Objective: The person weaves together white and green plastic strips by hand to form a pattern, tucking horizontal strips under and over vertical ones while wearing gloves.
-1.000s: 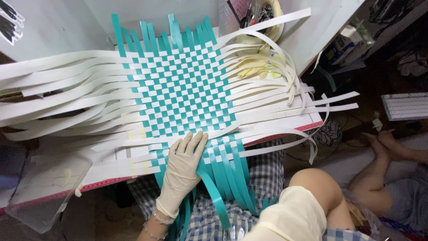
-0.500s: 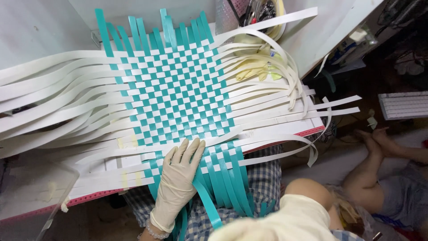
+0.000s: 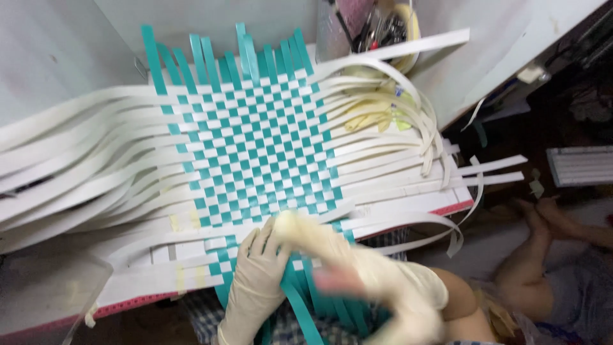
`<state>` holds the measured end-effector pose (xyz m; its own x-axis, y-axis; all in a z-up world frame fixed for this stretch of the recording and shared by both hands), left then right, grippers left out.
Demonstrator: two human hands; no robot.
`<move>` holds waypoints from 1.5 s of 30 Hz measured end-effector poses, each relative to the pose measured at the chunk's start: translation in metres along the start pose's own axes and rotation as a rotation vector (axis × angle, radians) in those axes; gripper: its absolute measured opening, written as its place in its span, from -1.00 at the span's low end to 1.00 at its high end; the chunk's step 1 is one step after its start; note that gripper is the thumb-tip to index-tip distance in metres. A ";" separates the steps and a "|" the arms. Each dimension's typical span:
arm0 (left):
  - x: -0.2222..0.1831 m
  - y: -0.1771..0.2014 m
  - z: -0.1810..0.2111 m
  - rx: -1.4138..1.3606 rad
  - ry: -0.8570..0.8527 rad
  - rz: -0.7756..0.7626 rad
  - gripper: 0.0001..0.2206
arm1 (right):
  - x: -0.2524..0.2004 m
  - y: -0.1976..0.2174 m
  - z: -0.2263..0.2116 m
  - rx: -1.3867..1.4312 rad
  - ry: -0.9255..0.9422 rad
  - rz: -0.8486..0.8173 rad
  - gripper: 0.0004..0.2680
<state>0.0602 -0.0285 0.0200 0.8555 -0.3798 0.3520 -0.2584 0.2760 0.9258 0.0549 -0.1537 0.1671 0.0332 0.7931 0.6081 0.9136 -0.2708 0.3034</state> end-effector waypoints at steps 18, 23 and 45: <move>-0.007 -0.035 -0.003 0.283 0.016 0.148 -0.58 | -0.043 0.064 0.128 -0.993 -0.289 0.522 -0.66; -0.005 -0.033 -0.005 0.251 -0.001 0.163 -0.63 | -0.049 0.058 0.133 -1.110 -0.364 0.501 -0.64; -0.008 -0.035 -0.004 0.263 0.007 0.283 -0.63 | -0.045 0.051 0.133 -1.184 -0.338 0.466 -0.74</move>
<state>0.0645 -0.0319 -0.0158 0.7368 -0.3150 0.5982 -0.5899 0.1328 0.7965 0.1543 -0.1304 0.0578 0.5034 0.5456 0.6700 -0.1116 -0.7279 0.6766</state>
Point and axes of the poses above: each hand's wrist, its own x-axis towards the middle knuckle, its own y-axis out of the back of the hand, z = x × y, the point moved 7 cm from there along x, towards the middle knuckle, and after that the axes turned 2 degrees about -z, right-handed, at the moved point
